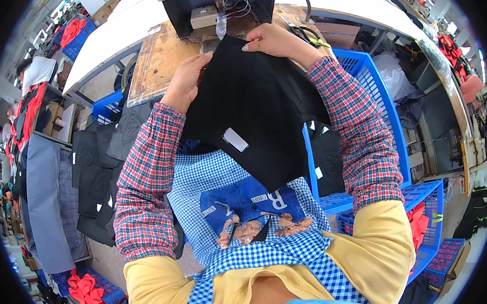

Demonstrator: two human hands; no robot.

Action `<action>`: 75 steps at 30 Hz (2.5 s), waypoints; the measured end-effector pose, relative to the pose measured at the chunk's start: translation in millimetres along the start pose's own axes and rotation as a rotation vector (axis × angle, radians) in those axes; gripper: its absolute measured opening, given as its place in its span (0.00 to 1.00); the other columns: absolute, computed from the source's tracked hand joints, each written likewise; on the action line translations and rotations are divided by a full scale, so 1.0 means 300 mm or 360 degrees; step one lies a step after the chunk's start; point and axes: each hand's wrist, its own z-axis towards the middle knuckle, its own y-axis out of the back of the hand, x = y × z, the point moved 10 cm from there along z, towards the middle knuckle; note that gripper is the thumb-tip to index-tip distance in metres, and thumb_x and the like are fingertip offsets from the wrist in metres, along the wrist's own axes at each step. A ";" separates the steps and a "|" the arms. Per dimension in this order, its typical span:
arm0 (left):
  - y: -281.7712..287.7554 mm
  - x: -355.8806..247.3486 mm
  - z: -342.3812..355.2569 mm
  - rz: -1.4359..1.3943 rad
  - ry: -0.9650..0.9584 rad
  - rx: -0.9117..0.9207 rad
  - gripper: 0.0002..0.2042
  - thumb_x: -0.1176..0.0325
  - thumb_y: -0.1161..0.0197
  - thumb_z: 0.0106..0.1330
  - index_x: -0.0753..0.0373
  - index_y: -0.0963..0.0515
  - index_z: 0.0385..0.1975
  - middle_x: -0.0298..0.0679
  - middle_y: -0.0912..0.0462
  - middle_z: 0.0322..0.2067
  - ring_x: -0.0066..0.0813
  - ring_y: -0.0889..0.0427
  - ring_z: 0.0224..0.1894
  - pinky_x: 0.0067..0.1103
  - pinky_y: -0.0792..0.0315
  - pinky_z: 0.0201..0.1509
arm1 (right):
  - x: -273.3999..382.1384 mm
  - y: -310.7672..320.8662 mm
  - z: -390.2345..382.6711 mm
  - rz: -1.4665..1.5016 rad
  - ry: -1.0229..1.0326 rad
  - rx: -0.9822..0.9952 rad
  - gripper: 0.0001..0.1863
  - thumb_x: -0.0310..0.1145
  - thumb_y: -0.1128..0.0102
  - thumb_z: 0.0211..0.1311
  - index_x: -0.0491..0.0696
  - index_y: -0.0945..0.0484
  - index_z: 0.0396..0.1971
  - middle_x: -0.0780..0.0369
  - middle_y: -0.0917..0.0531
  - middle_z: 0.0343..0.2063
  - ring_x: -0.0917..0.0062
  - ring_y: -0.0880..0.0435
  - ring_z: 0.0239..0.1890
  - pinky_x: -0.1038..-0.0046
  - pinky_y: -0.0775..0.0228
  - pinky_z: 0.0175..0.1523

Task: The person is processing black fabric components at a workshop station, using scissors to trim excess and a machine for assembly.

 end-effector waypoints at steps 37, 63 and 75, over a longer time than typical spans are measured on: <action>0.093 0.022 -0.429 0.1329 -0.0792 -0.0115 0.14 0.68 0.36 0.63 0.69 0.26 0.17 0.27 0.33 0.13 0.12 0.38 0.18 0.15 0.40 0.22 | -0.402 0.646 -0.667 -0.1089 -0.0814 -0.0177 0.15 0.41 0.40 0.58 0.44 0.18 0.36 0.54 0.16 0.31 0.63 0.16 0.36 0.66 0.26 0.42; -0.096 -0.131 -1.436 0.0016 -0.2728 0.2030 0.16 0.53 0.52 0.69 0.55 0.26 0.46 0.36 0.25 0.45 0.34 0.29 0.47 0.37 0.36 0.53 | 0.042 -0.029 -0.263 -0.0138 0.0344 -0.0763 0.11 0.28 0.46 0.57 0.47 0.21 0.40 0.59 0.18 0.39 0.65 0.24 0.47 0.63 0.34 0.54; -0.286 -0.286 -1.308 -0.0549 -0.1551 0.2544 0.14 0.62 0.39 0.66 0.67 0.22 0.22 0.35 0.33 0.14 0.25 0.34 0.13 0.23 0.45 0.15 | 0.022 -0.191 -0.380 0.0793 0.0039 -0.0521 0.08 0.20 0.55 0.50 0.42 0.24 0.21 0.60 0.23 0.17 0.78 0.24 0.21 0.77 0.33 0.29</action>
